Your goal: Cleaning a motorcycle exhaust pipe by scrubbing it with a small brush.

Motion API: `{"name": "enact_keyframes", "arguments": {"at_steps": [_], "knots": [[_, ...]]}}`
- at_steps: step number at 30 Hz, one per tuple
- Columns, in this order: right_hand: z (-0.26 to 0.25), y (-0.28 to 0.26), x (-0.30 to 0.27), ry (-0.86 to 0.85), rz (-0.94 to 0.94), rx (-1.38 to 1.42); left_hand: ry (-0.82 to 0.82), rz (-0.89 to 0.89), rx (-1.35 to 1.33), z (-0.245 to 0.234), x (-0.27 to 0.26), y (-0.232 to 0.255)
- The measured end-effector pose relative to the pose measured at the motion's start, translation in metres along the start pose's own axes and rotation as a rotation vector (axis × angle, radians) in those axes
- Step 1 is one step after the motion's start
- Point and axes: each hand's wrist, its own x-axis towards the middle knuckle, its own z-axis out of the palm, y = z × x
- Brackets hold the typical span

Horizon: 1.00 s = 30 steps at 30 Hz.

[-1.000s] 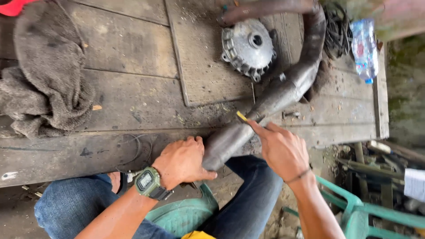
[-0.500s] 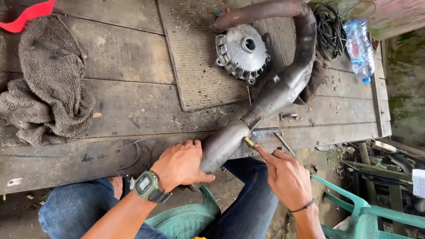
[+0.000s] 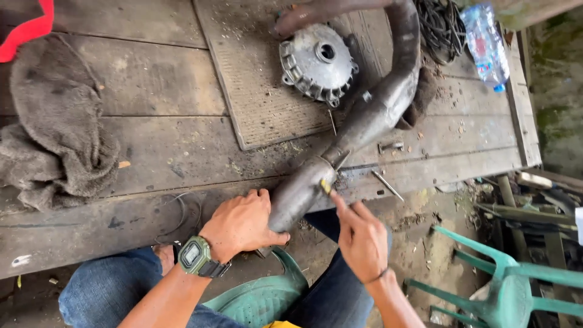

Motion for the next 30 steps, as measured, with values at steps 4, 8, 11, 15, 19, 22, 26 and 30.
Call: {"name": "enact_keyframes", "arguments": {"at_steps": [4, 8, 11, 15, 19, 22, 26, 30], "knots": [[0.018, 0.023, -0.006, 0.104, 0.008, -0.043, 0.013, 0.042, 0.051, 0.007, 0.006, -0.004], [0.042, 0.019, -0.017, 0.138, 0.013, 0.124, 0.022, 0.013, 0.028, 0.000, 0.003, -0.003], [0.050, 0.028, -0.014, 0.252, 0.047, 0.160, 0.006, 0.055, 0.022, -0.006, -0.001, -0.001], [0.007, 0.019, 0.003, 0.223, 0.116, 0.105, 0.013, 0.081, 0.018, -0.009, -0.002, 0.001], [-0.037, 0.031, 0.045, 0.185, 0.178, 0.240, 0.006, 0.062, 0.032, -0.003, 0.005, -0.001], [-0.051, 0.026, 0.073, -0.185, 0.271, -0.143, -0.004, 0.057, 0.024, -0.009, 0.002, 0.003], [-0.068, -0.004, 0.094, -0.401, 0.123, -0.429, -0.031, 0.060, -0.004, -0.015, -0.004, 0.008], [-0.083, -0.012, 0.108, -0.456, 0.109, -0.573, -0.043, 0.064, -0.018, -0.010, 0.002, 0.000]]}}
